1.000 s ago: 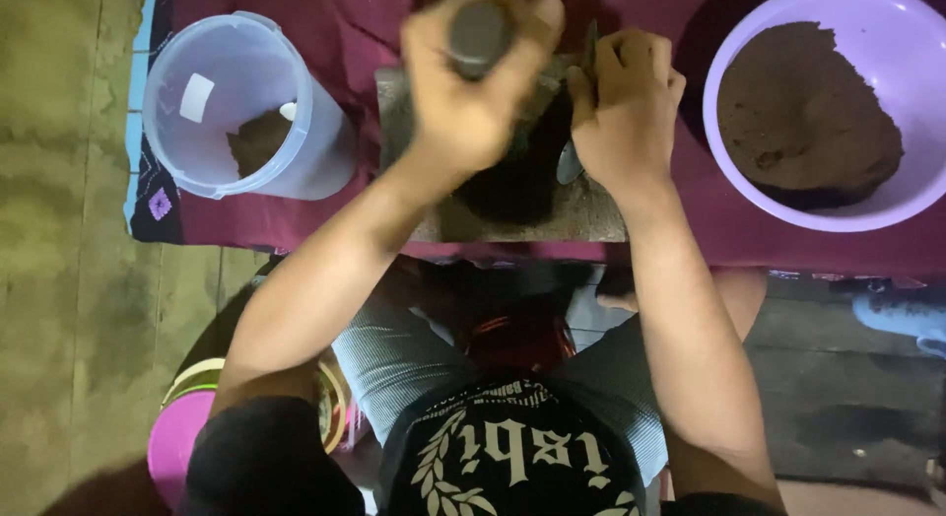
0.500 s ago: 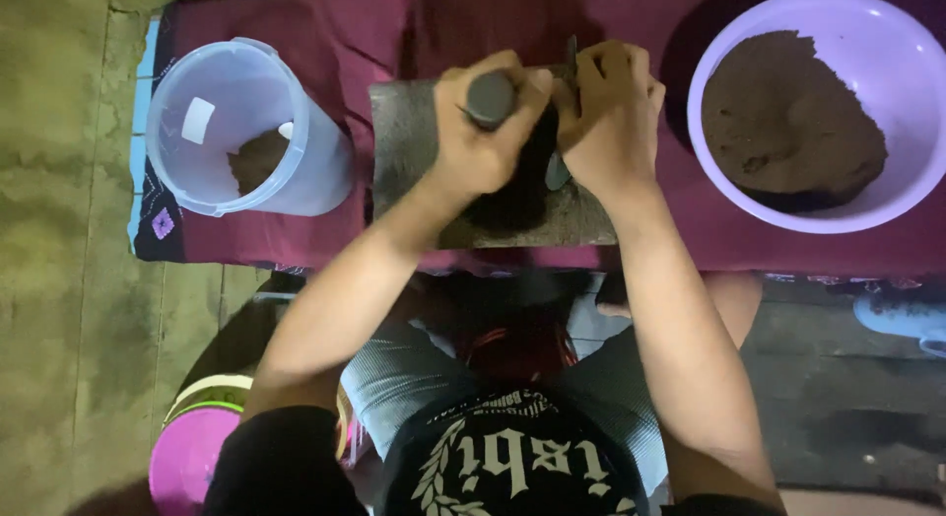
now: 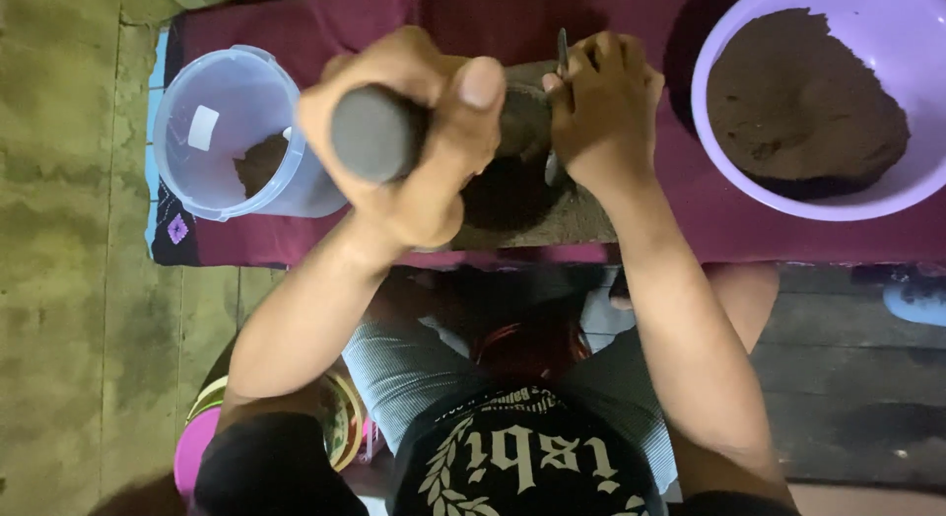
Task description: Grinding a dark brown substance into a fine powder using a stone mortar and pestle, then collecting it with a spoon.
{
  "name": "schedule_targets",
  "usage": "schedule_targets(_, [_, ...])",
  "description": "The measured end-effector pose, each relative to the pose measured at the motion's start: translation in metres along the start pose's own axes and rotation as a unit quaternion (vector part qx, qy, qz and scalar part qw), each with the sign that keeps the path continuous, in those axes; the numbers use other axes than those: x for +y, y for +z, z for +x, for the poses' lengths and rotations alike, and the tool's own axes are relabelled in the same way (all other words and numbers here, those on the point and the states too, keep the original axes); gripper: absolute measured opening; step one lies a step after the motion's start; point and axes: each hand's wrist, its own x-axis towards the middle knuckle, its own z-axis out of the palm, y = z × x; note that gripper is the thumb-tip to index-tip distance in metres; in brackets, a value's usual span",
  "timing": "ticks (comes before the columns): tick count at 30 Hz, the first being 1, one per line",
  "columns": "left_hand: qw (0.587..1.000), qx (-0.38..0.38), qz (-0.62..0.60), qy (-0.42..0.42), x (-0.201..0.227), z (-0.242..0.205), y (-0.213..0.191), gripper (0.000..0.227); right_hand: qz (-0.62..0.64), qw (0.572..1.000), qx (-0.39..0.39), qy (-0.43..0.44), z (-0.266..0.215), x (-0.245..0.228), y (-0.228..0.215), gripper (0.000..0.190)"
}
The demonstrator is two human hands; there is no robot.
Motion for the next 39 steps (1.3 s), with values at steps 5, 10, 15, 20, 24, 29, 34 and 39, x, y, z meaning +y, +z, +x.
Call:
schedule_targets(5, [0.999, -0.031, 0.025, 0.001, -0.046, -0.016, 0.003, 0.033, -0.004, 0.998, 0.056, -0.034, -0.002, 0.003, 0.003, 0.017])
schedule_targets(10, [0.992, -0.059, -0.007, -0.109, -0.085, -0.031, 0.016, 0.04, -0.008, 0.996, 0.082, -0.044, 0.003, 0.003, 0.004, 0.014])
schedule_targets(15, [0.991, -0.096, -0.023, -0.093, -0.07, -0.028, 0.013, 0.043, -0.005, 0.991, 0.113, -0.067, -0.002, -0.001, 0.001, 0.013])
schedule_targets(20, [0.992, -0.091, 0.066, -0.048, -0.034, -0.009, -0.008, 0.035, -0.015, 0.995, 0.088, -0.052, -0.006, 0.0, 0.005, 0.011])
schedule_targets(24, [0.987, -0.032, -0.155, 0.003, -0.002, 0.008, -0.022, 0.03, -0.015, 0.995, 0.083, -0.048, -0.005, 0.001, 0.005, 0.012])
schedule_targets(29, [0.983, 0.053, 0.178, -0.004, -0.085, -0.068, -0.054, 0.023, -0.034, 0.994, 0.088, -0.054, -0.005, -0.002, 0.001, 0.017])
schedule_targets(34, [0.989, -0.08, 0.0, -0.126, -0.067, -0.031, 0.003, 0.041, -0.025, 0.993, 0.099, -0.065, -0.002, -0.003, -0.005, 0.014])
schedule_targets(39, [0.984, -0.125, -0.028, -0.12, -0.057, -0.026, 0.004, 0.041, -0.008, 0.993, 0.103, -0.052, -0.004, -0.005, 0.0, 0.013])
